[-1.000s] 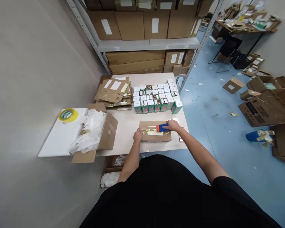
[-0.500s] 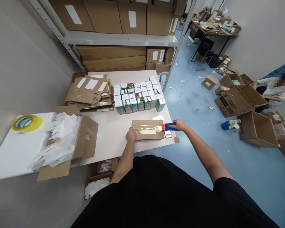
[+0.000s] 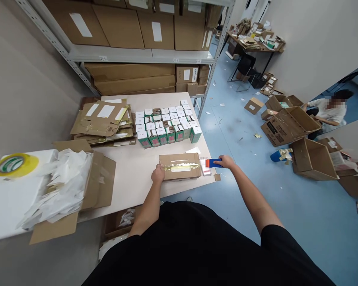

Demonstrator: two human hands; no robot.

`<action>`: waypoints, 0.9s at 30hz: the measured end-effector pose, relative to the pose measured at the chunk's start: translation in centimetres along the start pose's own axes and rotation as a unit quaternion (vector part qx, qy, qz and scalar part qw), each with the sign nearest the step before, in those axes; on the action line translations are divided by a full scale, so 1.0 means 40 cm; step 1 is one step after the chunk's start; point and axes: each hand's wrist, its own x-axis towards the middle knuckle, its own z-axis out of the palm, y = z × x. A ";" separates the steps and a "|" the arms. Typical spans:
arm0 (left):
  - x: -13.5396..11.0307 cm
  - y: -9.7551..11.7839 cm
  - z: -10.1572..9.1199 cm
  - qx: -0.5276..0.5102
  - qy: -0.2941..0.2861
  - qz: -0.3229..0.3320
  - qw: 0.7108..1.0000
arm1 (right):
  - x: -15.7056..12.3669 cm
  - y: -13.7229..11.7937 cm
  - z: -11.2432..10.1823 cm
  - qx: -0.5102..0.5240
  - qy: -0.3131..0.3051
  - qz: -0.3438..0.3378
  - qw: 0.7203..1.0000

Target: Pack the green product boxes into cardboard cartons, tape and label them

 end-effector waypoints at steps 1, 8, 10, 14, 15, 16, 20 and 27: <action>0.000 0.000 -0.001 0.002 -0.001 0.000 1.000 | -0.003 -0.001 0.009 0.004 0.005 0.004 1.000; -0.004 -0.004 -0.021 -0.001 -0.011 -0.001 1.000 | -0.040 -0.030 0.051 0.042 0.019 0.035 0.998; 0.001 -0.016 -0.032 -0.004 -0.018 -0.008 1.000 | -0.052 -0.052 0.053 0.058 0.017 0.039 0.997; 0.021 -0.059 -0.057 -0.019 -0.029 -0.010 0.999 | -0.069 -0.118 0.043 0.091 0.023 0.035 0.995; 0.028 -0.074 -0.064 -0.026 -0.033 -0.010 0.999 | -0.072 -0.138 0.039 0.100 0.024 0.028 0.994; 0.036 -0.091 -0.071 -0.033 -0.037 -0.010 0.999 | -0.074 -0.159 0.034 0.108 0.024 0.015 0.994; 0.073 -0.171 -0.094 -0.070 -0.050 -0.011 0.996 | -0.077 -0.259 0.018 0.129 0.034 -0.046 0.990; 0.132 -0.306 -0.153 -0.120 -0.056 -0.094 0.987 | -0.082 -0.548 -0.017 0.117 0.056 -0.151 0.980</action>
